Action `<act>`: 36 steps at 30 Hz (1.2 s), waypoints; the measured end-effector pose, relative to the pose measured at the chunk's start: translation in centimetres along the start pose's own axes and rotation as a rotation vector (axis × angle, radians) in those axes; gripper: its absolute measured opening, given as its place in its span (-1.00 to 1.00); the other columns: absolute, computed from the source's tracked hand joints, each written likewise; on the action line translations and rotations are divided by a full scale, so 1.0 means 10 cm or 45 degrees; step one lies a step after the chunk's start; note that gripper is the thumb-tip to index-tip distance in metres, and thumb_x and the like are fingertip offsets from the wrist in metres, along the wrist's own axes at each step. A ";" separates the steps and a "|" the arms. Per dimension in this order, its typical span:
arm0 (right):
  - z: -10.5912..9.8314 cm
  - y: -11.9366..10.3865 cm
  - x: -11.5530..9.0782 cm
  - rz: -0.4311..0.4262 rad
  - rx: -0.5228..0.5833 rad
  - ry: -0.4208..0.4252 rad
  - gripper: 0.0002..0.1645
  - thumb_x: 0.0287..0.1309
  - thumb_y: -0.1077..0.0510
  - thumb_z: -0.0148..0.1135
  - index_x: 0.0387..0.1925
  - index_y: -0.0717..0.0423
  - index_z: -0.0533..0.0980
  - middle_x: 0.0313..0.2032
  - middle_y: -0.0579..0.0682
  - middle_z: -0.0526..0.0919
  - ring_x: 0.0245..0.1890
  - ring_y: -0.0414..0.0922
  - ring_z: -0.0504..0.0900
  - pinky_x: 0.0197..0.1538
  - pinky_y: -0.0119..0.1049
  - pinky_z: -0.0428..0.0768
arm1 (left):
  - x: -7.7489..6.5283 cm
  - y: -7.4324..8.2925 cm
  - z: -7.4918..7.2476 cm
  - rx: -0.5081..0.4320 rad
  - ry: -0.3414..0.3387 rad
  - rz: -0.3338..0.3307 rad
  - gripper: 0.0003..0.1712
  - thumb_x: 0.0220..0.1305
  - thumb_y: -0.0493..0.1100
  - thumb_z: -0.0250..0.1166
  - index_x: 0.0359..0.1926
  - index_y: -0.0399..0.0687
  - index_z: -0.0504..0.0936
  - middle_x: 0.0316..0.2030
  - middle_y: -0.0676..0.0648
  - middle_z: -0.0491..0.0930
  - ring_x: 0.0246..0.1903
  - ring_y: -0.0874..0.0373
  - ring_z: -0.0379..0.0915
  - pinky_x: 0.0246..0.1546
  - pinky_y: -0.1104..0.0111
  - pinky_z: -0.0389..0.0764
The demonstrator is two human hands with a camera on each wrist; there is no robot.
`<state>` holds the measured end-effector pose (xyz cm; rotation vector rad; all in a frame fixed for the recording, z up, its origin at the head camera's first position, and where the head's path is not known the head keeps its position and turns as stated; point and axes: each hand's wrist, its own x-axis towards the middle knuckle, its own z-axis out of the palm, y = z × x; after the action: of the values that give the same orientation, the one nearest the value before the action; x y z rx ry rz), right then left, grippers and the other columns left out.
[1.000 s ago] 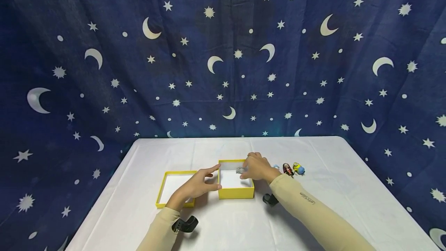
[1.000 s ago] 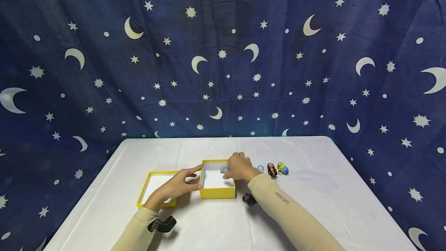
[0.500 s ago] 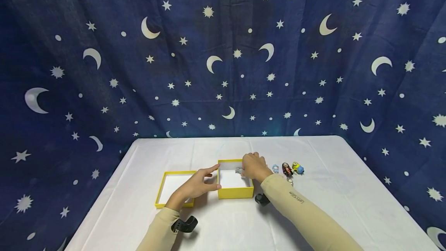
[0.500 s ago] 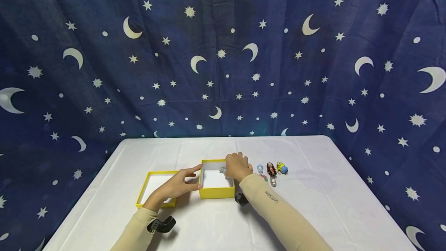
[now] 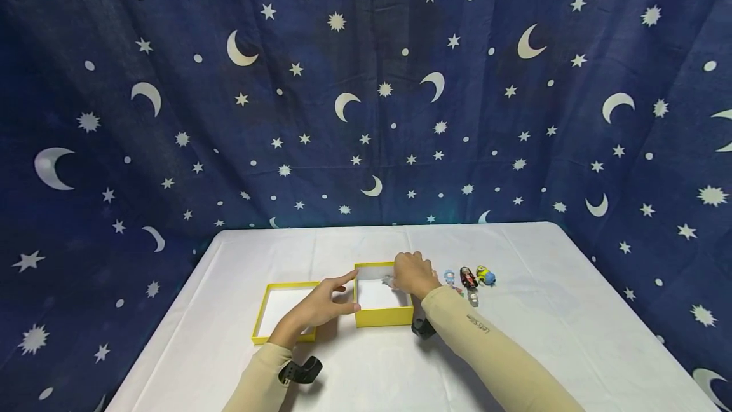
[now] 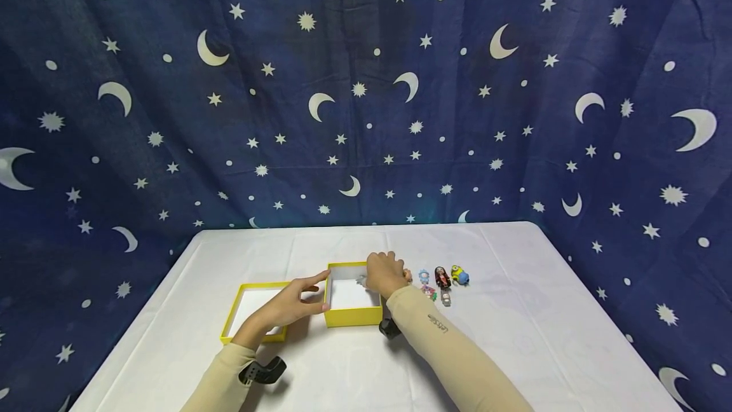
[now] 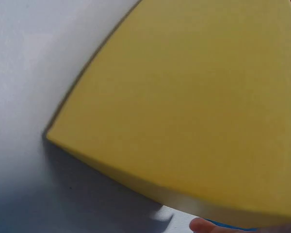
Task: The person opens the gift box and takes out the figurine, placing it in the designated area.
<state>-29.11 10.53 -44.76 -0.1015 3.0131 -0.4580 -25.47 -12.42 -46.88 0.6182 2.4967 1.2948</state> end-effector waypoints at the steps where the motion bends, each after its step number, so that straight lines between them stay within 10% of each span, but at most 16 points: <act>1: 0.00 0.00 0.00 0.013 0.013 -0.003 -0.76 0.04 0.16 0.53 -0.55 0.05 0.58 -0.39 -0.04 0.60 -0.19 -0.01 0.46 0.04 0.04 0.48 | 0.00 0.00 0.00 -0.001 -0.001 -0.002 -0.13 0.29 -0.09 0.41 0.55 -0.02 0.23 0.51 -0.15 0.27 0.42 -0.26 0.28 0.43 -0.26 0.19; 12: 0.08 -0.03 0.00 0.025 0.049 0.056 -0.75 0.02 0.14 0.55 -0.62 0.03 0.61 -0.38 -0.03 0.62 -0.13 0.05 0.49 0.18 0.32 0.28 | -0.03 -0.02 -0.02 -0.001 -0.001 0.019 -0.12 0.30 -0.11 0.41 0.55 -0.05 0.22 0.52 -0.16 0.26 0.42 -0.29 0.27 0.42 -0.26 0.20; 29: 0.08 0.03 -0.01 -0.006 0.124 0.062 -0.71 0.13 0.17 0.43 -0.67 0.02 0.59 -0.43 -0.06 0.63 -0.20 -0.01 0.50 0.10 0.04 0.40 | -0.02 -0.02 -0.01 0.013 -0.004 0.026 -0.11 0.30 -0.06 0.41 0.55 -0.03 0.22 0.51 -0.13 0.27 0.42 -0.26 0.28 0.44 -0.23 0.20; 36: 0.10 0.10 -0.02 0.024 0.303 0.072 -0.87 0.11 0.08 0.48 -0.52 -0.10 0.70 -0.13 0.00 0.73 -0.03 0.07 0.55 -0.02 0.17 0.44 | -0.01 -0.03 -0.02 0.011 -0.014 0.052 -0.12 0.30 -0.09 0.40 0.55 -0.09 0.21 0.52 -0.16 0.26 0.41 -0.31 0.28 0.42 -0.25 0.20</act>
<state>-28.87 11.22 -46.04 -0.0432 2.9830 -0.8256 -25.57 -12.74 -47.03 0.6798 2.4949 1.2916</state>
